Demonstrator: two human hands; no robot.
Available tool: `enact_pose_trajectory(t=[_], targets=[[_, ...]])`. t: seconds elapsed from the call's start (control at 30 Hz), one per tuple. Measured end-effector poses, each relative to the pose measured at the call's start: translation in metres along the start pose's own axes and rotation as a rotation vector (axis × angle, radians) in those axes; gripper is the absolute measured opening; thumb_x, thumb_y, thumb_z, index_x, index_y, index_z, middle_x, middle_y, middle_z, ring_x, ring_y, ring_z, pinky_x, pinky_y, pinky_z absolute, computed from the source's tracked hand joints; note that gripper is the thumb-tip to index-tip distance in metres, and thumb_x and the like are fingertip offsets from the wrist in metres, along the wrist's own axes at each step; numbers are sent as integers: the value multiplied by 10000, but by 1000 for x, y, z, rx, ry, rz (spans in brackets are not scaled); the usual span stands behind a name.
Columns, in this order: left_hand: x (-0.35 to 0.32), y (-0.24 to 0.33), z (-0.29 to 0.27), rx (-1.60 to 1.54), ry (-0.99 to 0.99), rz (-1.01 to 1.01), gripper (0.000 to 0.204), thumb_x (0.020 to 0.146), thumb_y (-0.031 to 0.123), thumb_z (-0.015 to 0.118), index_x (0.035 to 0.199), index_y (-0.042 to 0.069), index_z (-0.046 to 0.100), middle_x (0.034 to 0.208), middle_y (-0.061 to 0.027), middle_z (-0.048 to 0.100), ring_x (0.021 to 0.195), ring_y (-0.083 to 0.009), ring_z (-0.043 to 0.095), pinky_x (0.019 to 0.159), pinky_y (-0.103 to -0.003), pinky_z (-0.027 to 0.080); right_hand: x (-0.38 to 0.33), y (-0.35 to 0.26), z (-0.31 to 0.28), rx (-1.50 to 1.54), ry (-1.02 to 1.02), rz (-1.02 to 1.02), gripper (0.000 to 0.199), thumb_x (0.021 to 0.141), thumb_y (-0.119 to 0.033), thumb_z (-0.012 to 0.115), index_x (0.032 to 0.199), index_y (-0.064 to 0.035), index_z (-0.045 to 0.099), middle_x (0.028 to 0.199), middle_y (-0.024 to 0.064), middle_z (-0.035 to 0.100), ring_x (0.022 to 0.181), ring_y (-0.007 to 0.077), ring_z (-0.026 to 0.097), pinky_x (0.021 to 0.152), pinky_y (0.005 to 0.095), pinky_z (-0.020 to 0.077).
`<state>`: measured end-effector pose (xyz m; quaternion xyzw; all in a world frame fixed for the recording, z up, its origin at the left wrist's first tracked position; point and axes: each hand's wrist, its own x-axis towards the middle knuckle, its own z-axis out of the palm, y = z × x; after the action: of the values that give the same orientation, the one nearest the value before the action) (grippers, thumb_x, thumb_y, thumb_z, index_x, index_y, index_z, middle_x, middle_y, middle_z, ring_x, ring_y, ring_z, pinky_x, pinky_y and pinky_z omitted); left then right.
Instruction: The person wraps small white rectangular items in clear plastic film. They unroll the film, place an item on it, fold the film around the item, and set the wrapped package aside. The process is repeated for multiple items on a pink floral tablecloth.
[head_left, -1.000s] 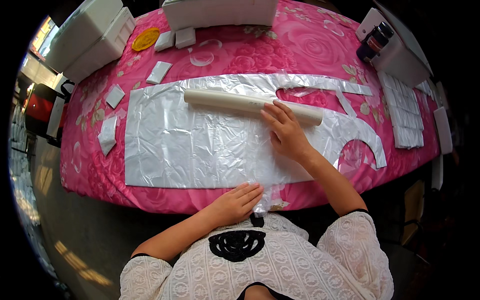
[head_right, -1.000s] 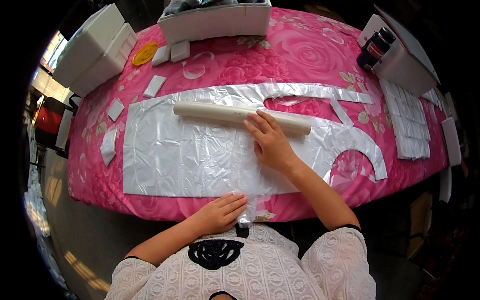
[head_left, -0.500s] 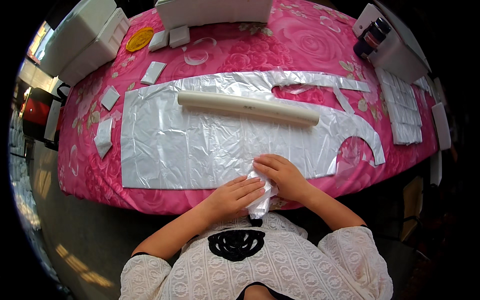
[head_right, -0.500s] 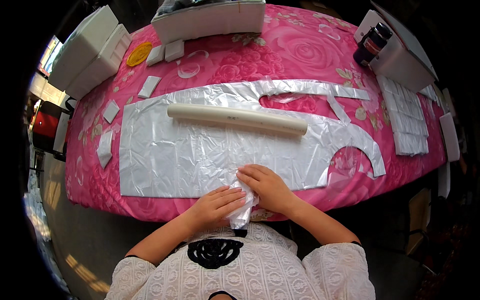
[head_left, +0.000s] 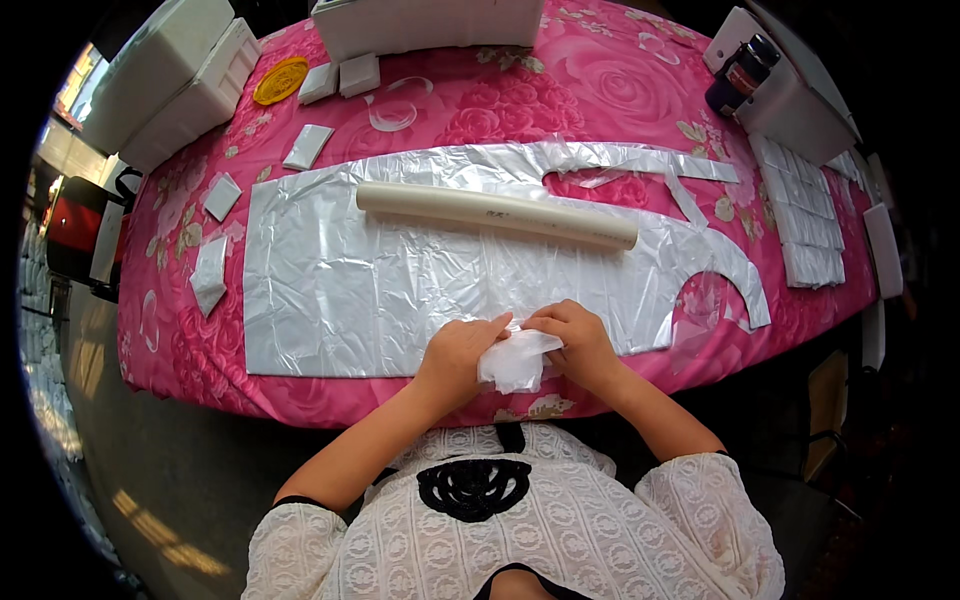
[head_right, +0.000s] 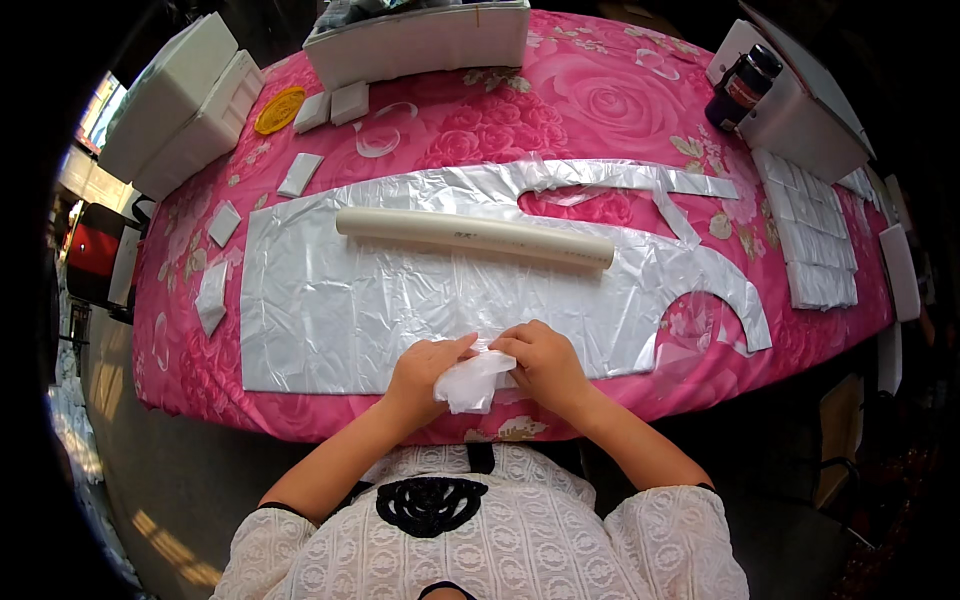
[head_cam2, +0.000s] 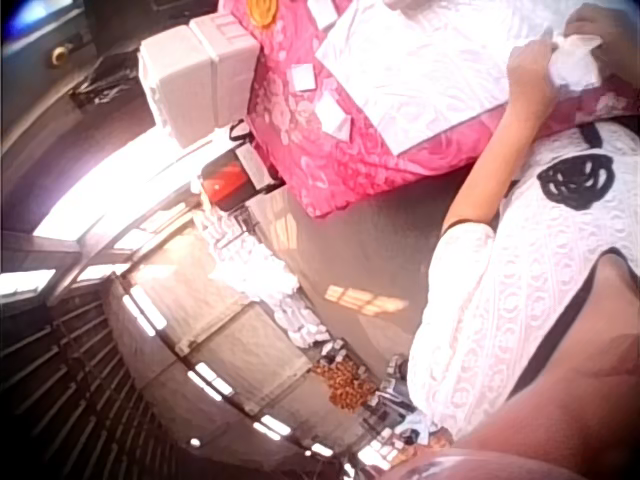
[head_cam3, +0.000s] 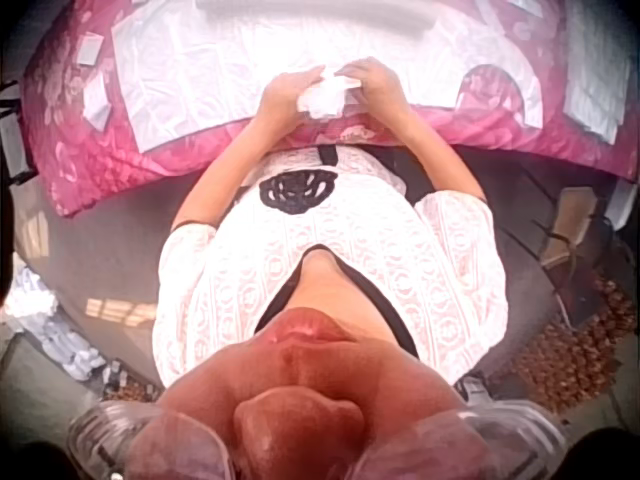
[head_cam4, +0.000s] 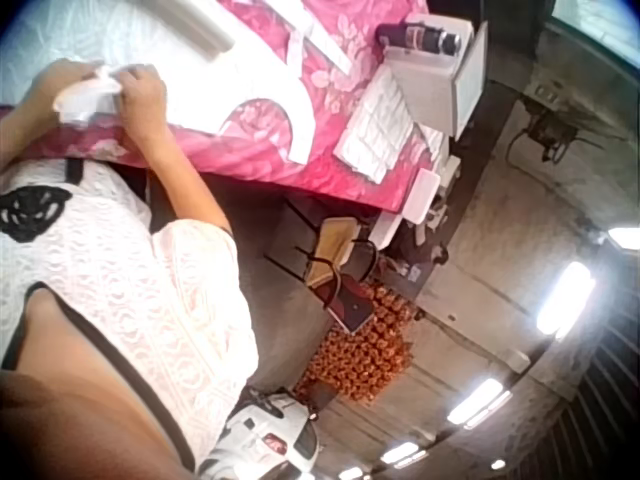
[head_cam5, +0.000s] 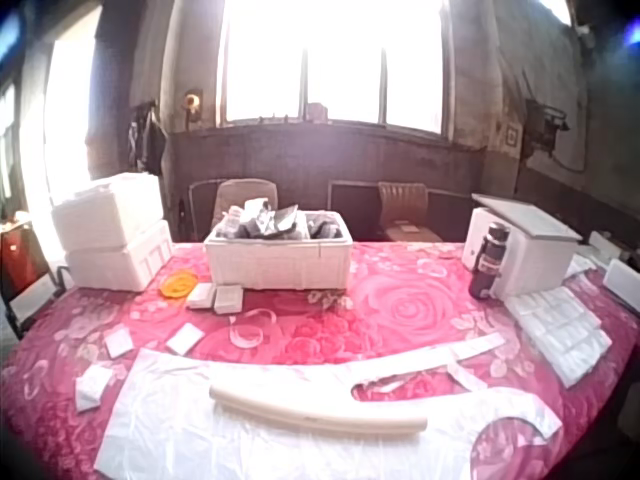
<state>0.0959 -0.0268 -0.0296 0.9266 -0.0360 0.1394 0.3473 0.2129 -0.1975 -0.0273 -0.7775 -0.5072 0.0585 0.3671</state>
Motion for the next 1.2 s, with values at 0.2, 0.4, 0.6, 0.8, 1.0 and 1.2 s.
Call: enact_pose_trajectory(t=[0.2, 0.4, 0.6, 0.8, 1.0, 1.2], targets=[[33, 3, -11, -365, -26, -616, 496, 784, 200, 629, 1215, 14, 470, 907, -157, 630, 773, -292, 618, 681, -363, 485, 27, 1, 0, 186, -32, 425, 169, 820, -151, 595, 868, -4, 660, 696, 129, 644, 589, 236, 603, 582, 299, 461], [15, -9, 3, 308, 59, 128, 640, 781, 205, 624, 1310, -34, 353, 1395, -184, 314, 1218, -310, 405, 968, -395, 370, 35, 2, -1, 204, -32, 540, 224, 803, -197, 595, 807, 21, 649, 664, 158, 624, 603, 270, 613, 570, 334, 462], [10, 0, 20, 372, -217, -29, 728, 825, 408, 516, 1362, -26, 283, 1439, -189, 240, 1353, -311, 191, 1099, -431, 130, 43, 4, -4, 273, -130, 664, 223, 789, -203, 604, 760, 16, 636, 648, 146, 613, 578, 220, 606, 542, 330, 454], [10, 3, 24, 375, -229, -100, 783, 809, 447, 524, 1381, -11, 248, 1456, -201, 179, 1362, -328, 147, 1098, -454, 98, 37, -7, -4, 158, -57, 587, 246, 741, -225, 662, 711, 1, 572, 620, 136, 590, 568, 243, 589, 538, 342, 444], [8, 2, 24, 381, -207, -99, 804, 792, 460, 542, 1385, 3, 250, 1455, -207, 178, 1363, -334, 134, 1096, -460, 101, 27, -8, 9, 42, 53, 482, 258, 697, -205, 709, 732, -15, 537, 634, 135, 575, 586, 293, 576, 546, 363, 439], [11, -2, 21, 367, -154, -71, 796, 786, 432, 564, 1368, -22, 265, 1449, -222, 177, 1360, -335, 147, 1099, -447, 116, 32, -4, 10, 71, 73, 481, 231, 700, -182, 704, 741, -17, 547, 642, 122, 573, 583, 280, 569, 547, 358, 436]])
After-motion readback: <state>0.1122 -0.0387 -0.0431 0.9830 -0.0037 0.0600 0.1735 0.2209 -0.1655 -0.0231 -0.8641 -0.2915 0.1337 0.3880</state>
